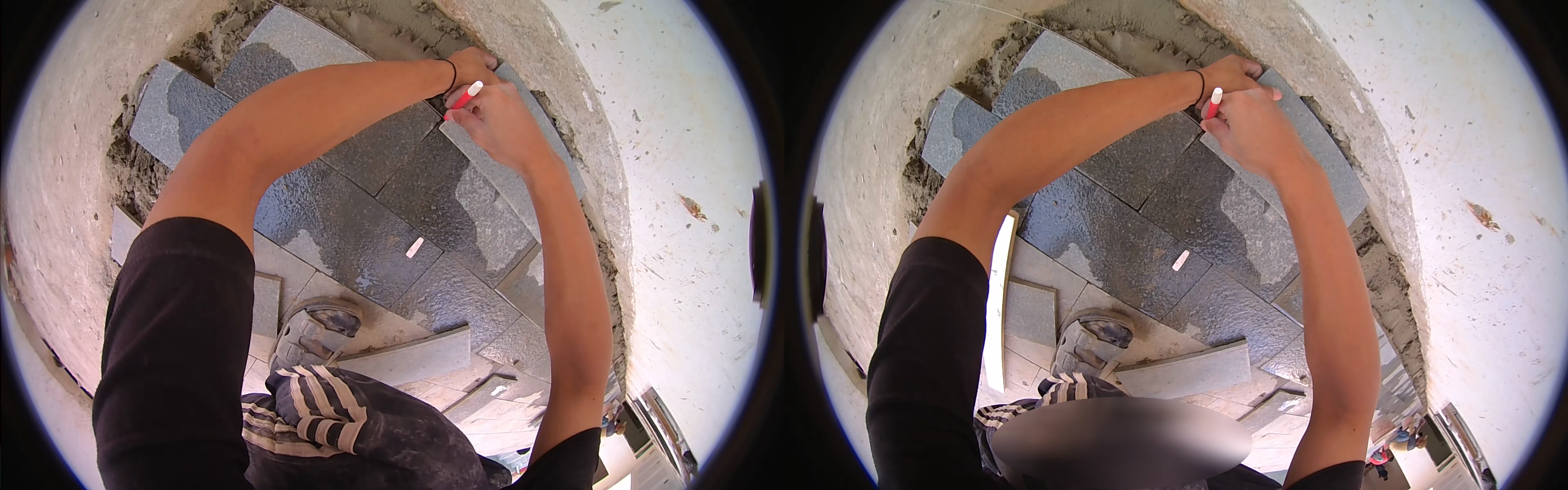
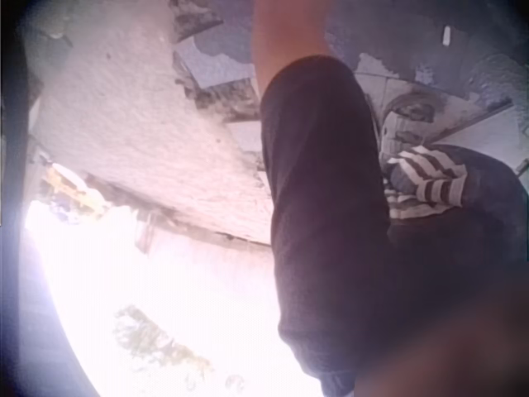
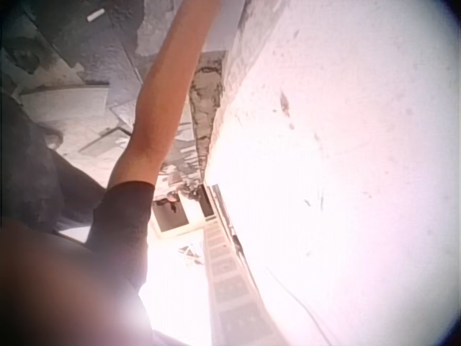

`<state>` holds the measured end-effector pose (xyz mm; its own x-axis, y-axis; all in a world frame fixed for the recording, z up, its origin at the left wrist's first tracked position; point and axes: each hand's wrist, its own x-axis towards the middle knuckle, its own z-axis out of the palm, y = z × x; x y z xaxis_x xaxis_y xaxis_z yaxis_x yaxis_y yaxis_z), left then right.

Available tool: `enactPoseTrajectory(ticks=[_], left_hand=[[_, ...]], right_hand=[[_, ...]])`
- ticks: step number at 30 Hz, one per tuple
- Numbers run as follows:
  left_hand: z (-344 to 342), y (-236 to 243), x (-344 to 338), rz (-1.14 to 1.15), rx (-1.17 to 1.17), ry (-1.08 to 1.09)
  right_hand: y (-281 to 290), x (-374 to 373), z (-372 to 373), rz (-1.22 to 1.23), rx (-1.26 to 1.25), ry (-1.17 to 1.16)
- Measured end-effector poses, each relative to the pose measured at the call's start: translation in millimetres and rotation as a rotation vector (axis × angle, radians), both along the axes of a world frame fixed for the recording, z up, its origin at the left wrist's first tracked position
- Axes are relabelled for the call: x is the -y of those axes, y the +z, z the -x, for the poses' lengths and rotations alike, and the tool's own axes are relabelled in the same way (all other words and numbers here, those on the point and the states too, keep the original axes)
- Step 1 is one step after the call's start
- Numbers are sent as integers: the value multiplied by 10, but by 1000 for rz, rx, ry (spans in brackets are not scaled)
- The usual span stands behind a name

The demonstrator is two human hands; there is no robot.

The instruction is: The person measures and marks gray floor tiles using a red marker and a wooden straightedge, then places them onto a wet cement bed. They adjust the tiles to fit the layout and mark cut lines for edge pieces.

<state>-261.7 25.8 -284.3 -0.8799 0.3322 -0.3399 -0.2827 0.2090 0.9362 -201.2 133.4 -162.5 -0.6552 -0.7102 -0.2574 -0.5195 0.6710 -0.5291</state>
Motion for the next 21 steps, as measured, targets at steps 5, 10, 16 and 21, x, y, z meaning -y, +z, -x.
enactPoseTrajectory(ticks=[5,10,16,21], left_hand=[[-23,86,30,3,-14,-17],[34,16,34,10,30,-3],[31,-1,18,29,-3,-6],[52,-89,-5,20,-17,12]], right_hand=[[-22,-19,25,20,-24,39],[-22,-5,34,10,-11,39],[22,6,-3,65,-6,12],[-32,-7,16,75,-18,25]])
